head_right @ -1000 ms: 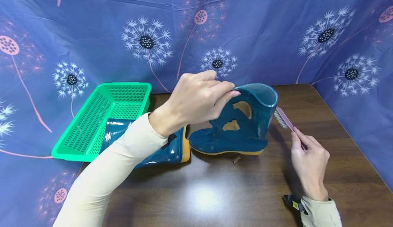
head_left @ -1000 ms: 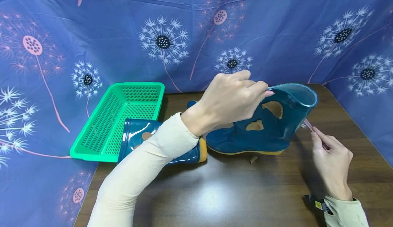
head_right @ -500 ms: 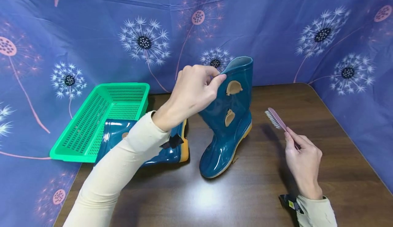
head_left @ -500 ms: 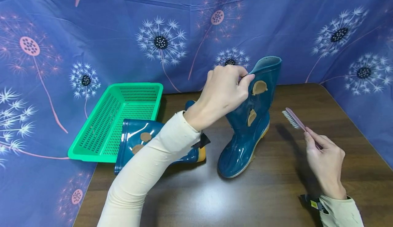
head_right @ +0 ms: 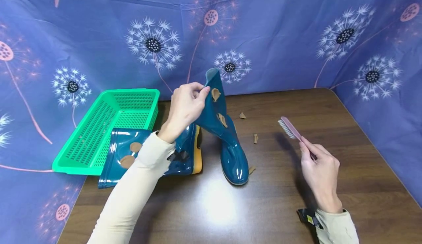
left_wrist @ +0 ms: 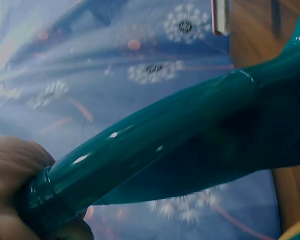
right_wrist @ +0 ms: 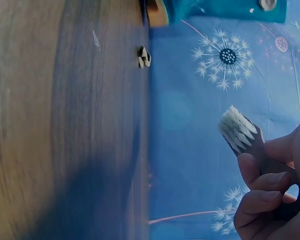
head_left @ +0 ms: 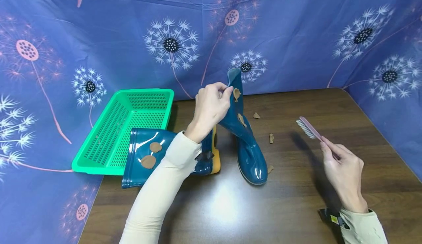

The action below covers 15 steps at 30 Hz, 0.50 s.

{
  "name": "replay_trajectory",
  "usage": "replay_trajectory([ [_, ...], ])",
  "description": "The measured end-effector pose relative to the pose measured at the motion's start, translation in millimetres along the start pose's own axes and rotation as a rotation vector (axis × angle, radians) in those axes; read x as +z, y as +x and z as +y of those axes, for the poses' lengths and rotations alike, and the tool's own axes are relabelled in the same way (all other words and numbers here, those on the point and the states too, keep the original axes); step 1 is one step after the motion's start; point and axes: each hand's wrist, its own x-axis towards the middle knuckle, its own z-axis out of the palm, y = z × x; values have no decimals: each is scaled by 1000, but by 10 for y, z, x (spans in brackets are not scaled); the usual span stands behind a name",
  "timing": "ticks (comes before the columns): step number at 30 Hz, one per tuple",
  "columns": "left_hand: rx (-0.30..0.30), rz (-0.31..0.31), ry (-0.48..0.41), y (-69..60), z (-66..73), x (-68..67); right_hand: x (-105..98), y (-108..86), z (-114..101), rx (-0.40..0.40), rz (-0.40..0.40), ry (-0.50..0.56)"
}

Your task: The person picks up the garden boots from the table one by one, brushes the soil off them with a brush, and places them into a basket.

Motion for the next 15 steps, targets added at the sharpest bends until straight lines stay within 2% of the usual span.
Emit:
replay_trajectory([
  [5, -55, 71, 14, -160, -262, -196, 18, -18, -21, 11, -14, 13],
  [10, -120, 144, 21, -413, -569, -317, 41, -31, -106, 42, -10, 69],
  [12, -148, 157, 37, -524, -684, -373, 62, -27, -179, 45, -13, 113],
  [15, -213, 144, 53, -683, -831, -477, 105, -34, -314, 32, -39, 160],
])
